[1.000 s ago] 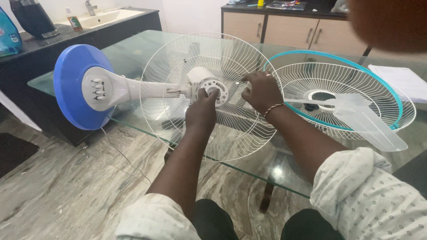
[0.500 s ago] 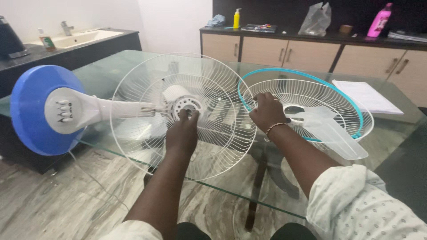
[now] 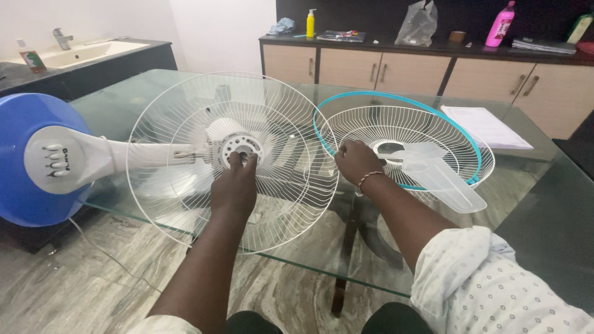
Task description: The person disassembles a table fan on a glass table. They remove the front grille, unscrew the blade nut, remove the fan blades, and detach the motor housing from the stand using a screwdriver.
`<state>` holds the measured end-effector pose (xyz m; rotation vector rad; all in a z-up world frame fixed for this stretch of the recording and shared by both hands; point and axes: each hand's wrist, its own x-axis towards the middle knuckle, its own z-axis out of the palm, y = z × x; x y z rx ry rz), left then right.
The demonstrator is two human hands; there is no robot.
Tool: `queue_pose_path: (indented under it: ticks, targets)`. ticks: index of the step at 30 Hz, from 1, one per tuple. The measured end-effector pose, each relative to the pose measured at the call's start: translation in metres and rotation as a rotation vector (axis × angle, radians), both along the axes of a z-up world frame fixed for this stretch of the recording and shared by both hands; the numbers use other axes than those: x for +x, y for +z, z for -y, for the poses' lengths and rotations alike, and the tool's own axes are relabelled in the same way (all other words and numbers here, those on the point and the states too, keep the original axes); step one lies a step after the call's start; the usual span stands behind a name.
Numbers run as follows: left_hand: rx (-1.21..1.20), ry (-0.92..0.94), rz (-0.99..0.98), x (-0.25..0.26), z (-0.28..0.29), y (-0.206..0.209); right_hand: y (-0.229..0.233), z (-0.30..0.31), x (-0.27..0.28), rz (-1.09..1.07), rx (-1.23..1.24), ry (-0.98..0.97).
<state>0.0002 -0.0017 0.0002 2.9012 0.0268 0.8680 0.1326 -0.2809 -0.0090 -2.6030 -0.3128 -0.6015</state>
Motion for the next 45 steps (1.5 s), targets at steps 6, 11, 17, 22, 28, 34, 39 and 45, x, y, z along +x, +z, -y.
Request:
queue_pose_path:
  ticks: [6,11,17,22,28,34,39,45]
  targets:
    - [0.011,0.004,-0.004,-0.003,0.002,0.001,-0.005,0.004,0.0,0.007,0.043,0.026]
    - [0.026,-0.002,0.009,-0.002,0.001,0.001,-0.001,0.001,-0.011,0.047,0.031,-0.017]
    - [0.035,-0.016,0.021,-0.001,-0.002,-0.001,0.007,-0.014,-0.032,0.324,-0.011,0.083]
    - [0.03,-0.01,-0.036,-0.003,-0.004,0.003,0.017,-0.045,-0.053,0.418,-0.056,0.285]
    - [0.04,-0.004,0.033,-0.012,-0.012,0.005,0.004,-0.072,-0.065,0.327,-0.111,0.384]
    - [0.084,0.188,0.095,-0.023,-0.043,0.007,-0.01,-0.069,-0.081,0.347,-0.151,0.015]
    - [0.186,0.376,0.187,-0.038,-0.075,0.011,-0.018,-0.067,-0.077,0.274,0.106,-0.079]
    - [0.106,0.445,0.267,-0.051,-0.085,0.039,-0.045,-0.063,-0.065,0.278,0.283,-0.085]
